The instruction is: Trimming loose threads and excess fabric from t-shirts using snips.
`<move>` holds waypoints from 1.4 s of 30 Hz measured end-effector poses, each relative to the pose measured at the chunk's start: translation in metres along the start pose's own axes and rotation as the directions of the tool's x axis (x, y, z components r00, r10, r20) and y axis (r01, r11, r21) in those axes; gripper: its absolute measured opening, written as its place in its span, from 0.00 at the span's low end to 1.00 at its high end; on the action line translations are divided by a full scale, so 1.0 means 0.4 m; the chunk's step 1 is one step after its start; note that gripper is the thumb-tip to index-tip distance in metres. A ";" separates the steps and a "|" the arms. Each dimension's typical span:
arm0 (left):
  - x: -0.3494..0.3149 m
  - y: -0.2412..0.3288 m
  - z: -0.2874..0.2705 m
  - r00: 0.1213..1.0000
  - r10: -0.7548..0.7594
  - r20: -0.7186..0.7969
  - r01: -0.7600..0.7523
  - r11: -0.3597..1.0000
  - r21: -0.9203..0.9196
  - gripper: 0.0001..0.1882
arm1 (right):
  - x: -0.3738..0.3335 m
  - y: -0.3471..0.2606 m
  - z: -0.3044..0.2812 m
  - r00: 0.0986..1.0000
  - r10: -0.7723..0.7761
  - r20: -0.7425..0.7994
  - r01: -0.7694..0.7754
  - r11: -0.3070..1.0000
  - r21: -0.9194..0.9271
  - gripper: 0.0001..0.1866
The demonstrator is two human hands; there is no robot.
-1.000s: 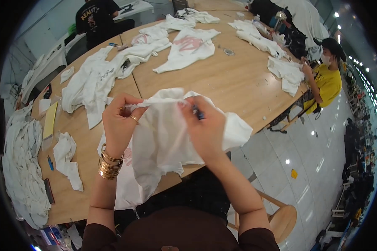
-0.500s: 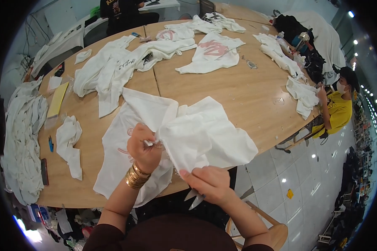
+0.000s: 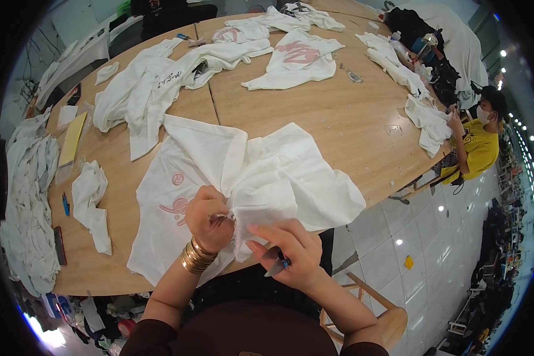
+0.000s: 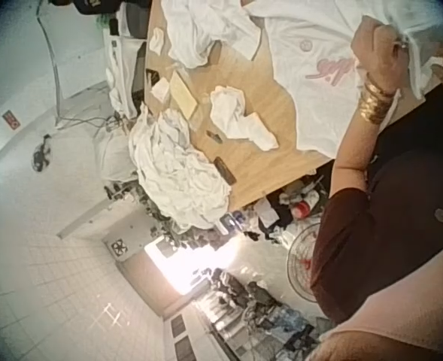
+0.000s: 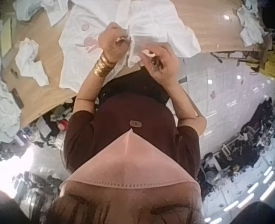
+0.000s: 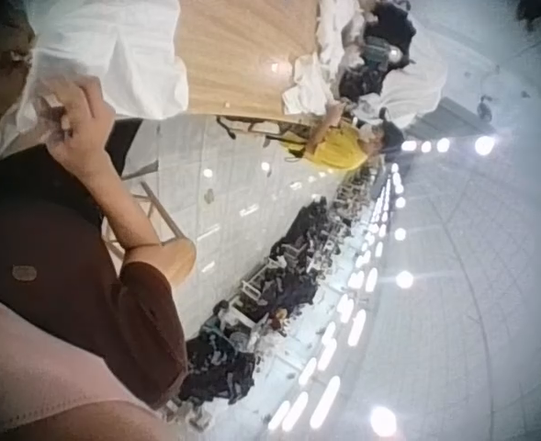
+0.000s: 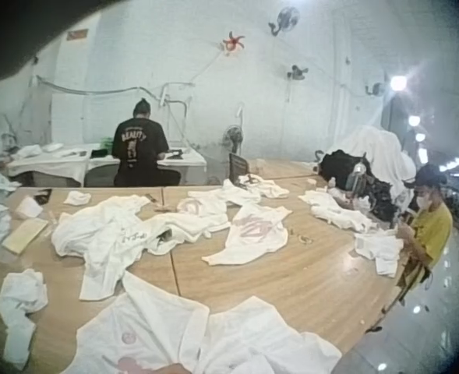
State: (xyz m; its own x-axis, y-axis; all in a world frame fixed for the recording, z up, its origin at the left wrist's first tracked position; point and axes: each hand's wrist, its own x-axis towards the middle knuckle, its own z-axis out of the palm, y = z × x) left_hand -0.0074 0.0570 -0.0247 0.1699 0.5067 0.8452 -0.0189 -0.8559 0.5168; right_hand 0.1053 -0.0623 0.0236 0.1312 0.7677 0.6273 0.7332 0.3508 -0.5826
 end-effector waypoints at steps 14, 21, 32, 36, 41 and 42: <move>-0.005 0.016 0.005 0.999 -0.043 0.033 0.045 0.996 -0.072 0.15 | 0.035 -0.002 0.023 0.944 0.330 0.020 -0.324 0.908 0.264 0.06; 0.005 0.030 0.003 0.988 -0.138 0.076 0.146 0.983 -0.114 0.15 | 0.037 0.007 0.009 0.950 0.309 0.054 -0.312 0.912 0.267 0.05; 0.055 0.053 -0.047 0.890 -0.205 0.407 0.284 0.948 -0.144 0.15 | 0.047 -0.013 -0.025 0.809 0.552 0.204 -0.584 0.715 0.384 0.03; 0.042 0.051 -0.045 0.805 -0.381 0.454 0.526 0.814 -0.249 0.12 | 0.047 -0.008 -0.038 0.841 0.514 0.170 -0.541 0.798 0.266 0.02; 0.049 0.054 -0.045 0.768 -0.389 0.509 0.561 0.791 -0.243 0.10 | 0.074 -0.013 -0.067 0.919 0.298 0.258 -0.336 0.934 0.118 0.10; 0.053 0.057 -0.044 0.761 -0.384 0.522 0.566 0.787 -0.245 0.10 | 0.071 -0.006 -0.070 0.918 0.302 0.256 -0.339 0.933 0.116 0.10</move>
State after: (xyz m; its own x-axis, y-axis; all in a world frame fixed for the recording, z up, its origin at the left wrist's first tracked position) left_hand -0.0217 0.0501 0.0074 0.6508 0.6607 0.3740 -0.1604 -0.3619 0.9183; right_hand 0.1257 -0.0564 0.0572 0.1711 0.9482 0.2677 0.5623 0.1292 -0.8168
